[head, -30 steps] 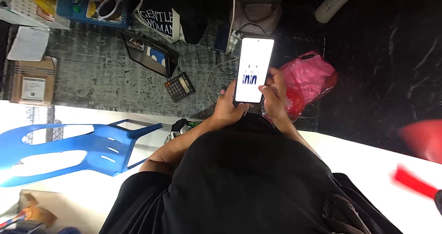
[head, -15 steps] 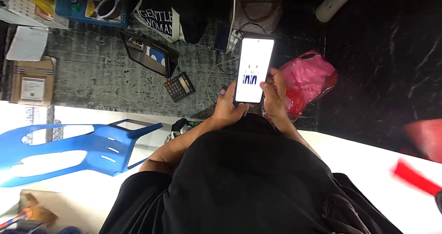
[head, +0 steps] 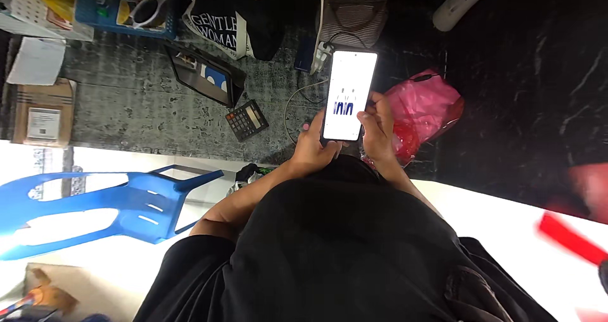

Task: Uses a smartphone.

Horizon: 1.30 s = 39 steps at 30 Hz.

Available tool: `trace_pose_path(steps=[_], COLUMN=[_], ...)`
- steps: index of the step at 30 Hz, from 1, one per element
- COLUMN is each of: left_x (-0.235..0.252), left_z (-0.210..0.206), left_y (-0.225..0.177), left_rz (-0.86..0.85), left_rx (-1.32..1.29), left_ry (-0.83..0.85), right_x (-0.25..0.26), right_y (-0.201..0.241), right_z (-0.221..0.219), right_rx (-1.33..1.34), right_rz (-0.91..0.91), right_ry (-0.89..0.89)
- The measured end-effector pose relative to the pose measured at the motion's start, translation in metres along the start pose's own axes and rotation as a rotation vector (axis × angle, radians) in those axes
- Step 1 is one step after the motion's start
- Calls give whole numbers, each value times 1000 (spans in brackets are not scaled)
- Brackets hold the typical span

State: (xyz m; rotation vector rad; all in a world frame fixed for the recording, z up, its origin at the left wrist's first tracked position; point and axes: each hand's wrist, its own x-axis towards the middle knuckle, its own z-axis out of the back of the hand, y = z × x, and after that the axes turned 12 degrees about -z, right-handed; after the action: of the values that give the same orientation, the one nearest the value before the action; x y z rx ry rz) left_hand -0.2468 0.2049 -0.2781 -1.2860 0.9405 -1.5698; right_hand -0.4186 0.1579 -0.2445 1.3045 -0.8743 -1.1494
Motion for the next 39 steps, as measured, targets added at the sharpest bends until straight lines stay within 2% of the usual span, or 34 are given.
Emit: trace_pose_path(steps=[5,10,19,27,31,36,39], left_x=[1,1,0,0,0,-1,-2], left_z=[1,1,2,2,2,1,0], left_y=[1,2,2,4,3,4,5], left_rz=[-2,-84,-95,-78,-56,-52,-36], left_rx=[13,87,117,102,78,44,49], left_ry=[7,5,17,14,8,-24,-40], right_x=[1,-7,-6,3,-1,-11,-11], right_y=[-1,2,-3,0,-2,-7,-5], right_z=[-1,3,2,-5,-2,4,3], right_rx=[81,96,24,98,89,62,37], right_rz=[22,10,6,4,29,-56,-30], right_ry=[29,87,28,6,57,175,213])
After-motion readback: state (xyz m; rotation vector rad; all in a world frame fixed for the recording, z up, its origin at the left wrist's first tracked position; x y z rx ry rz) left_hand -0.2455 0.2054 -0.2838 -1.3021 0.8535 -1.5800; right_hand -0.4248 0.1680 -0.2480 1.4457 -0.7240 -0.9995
